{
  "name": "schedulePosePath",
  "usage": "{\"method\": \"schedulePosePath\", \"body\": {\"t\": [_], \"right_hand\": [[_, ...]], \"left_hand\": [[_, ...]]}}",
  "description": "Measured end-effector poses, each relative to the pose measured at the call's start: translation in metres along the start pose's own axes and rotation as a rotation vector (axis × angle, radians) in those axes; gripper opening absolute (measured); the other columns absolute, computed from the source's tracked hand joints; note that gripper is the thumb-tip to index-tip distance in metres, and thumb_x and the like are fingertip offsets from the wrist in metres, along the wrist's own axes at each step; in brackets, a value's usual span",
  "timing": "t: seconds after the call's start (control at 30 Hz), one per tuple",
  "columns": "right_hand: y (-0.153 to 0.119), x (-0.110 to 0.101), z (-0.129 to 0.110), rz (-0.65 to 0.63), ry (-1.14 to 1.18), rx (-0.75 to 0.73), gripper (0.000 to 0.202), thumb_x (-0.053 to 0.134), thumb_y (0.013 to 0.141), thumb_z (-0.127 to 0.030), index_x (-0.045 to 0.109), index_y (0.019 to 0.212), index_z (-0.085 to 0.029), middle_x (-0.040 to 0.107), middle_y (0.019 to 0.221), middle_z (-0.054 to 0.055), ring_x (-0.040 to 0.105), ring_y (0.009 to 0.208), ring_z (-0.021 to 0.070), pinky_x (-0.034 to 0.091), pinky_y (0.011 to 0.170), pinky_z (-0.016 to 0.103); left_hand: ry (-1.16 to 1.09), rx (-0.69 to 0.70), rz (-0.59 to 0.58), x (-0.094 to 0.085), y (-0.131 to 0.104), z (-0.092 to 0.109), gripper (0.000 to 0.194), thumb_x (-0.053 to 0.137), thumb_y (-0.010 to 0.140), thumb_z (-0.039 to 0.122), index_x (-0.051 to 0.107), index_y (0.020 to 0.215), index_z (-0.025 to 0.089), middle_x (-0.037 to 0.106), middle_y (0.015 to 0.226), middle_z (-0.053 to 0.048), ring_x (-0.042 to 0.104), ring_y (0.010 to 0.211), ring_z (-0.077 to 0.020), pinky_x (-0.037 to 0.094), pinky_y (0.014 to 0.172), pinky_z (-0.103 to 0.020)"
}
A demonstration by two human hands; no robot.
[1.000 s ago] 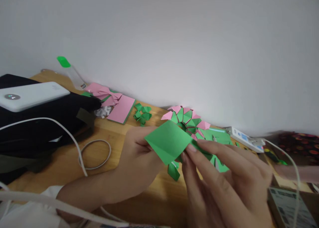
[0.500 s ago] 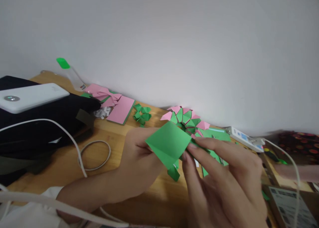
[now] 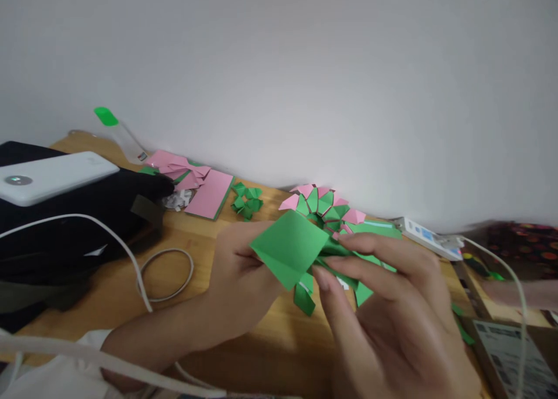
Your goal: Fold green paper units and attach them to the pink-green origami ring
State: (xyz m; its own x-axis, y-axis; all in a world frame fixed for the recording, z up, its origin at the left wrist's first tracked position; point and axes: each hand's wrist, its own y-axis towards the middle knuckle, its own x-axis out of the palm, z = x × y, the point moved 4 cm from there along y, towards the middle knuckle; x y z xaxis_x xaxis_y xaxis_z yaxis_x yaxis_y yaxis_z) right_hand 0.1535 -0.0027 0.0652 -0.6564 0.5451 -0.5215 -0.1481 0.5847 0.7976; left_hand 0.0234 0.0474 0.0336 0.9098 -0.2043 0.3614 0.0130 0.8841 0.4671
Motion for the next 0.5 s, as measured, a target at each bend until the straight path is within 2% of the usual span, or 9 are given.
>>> {"method": "schedulePosePath", "body": {"t": [0.13, 0.3, 0.5], "right_hand": [[0.0000, -0.0038, 0.0035, 0.041, 0.045, 0.116, 0.021, 0.068, 0.080, -0.007, 0.067, 0.096, -0.021, 0.067, 0.101, 0.003, 0.065, 0.095, 0.0208, 0.053, 0.082, 0.040], [-0.0005, -0.0031, 0.0042, 0.035, -0.011, 0.125, 0.023, 0.069, 0.078, -0.006, 0.068, 0.095, -0.023, 0.068, 0.101, 0.003, 0.066, 0.095, 0.0211, 0.053, 0.081, 0.040], [-0.0026, -0.0007, 0.0048, 0.029, -0.099, 0.113, 0.017, 0.070, 0.080, -0.009, 0.069, 0.091, -0.022, 0.071, 0.099, 0.003, 0.066, 0.092, 0.0194, 0.050, 0.081, 0.039]], "left_hand": [[0.100, 0.054, -0.036, 0.0008, 0.0003, 0.0022, 0.035, 0.055, 0.076, 0.000, 0.035, 0.052, 0.015, 0.030, 0.050, 0.008, 0.028, 0.047, -0.0040, 0.029, 0.042, -0.010], [0.258, 0.102, -0.061, 0.0011, -0.0021, 0.0033, 0.030, 0.055, 0.076, 0.002, 0.040, 0.053, 0.015, 0.036, 0.052, 0.008, 0.032, 0.049, -0.0037, 0.029, 0.045, -0.011], [0.242, 0.025, -0.084, 0.0032, 0.0007, 0.0066, 0.026, 0.060, 0.077, 0.005, 0.051, 0.056, 0.017, 0.042, 0.051, 0.009, 0.033, 0.047, -0.0042, 0.034, 0.048, -0.012]]}}
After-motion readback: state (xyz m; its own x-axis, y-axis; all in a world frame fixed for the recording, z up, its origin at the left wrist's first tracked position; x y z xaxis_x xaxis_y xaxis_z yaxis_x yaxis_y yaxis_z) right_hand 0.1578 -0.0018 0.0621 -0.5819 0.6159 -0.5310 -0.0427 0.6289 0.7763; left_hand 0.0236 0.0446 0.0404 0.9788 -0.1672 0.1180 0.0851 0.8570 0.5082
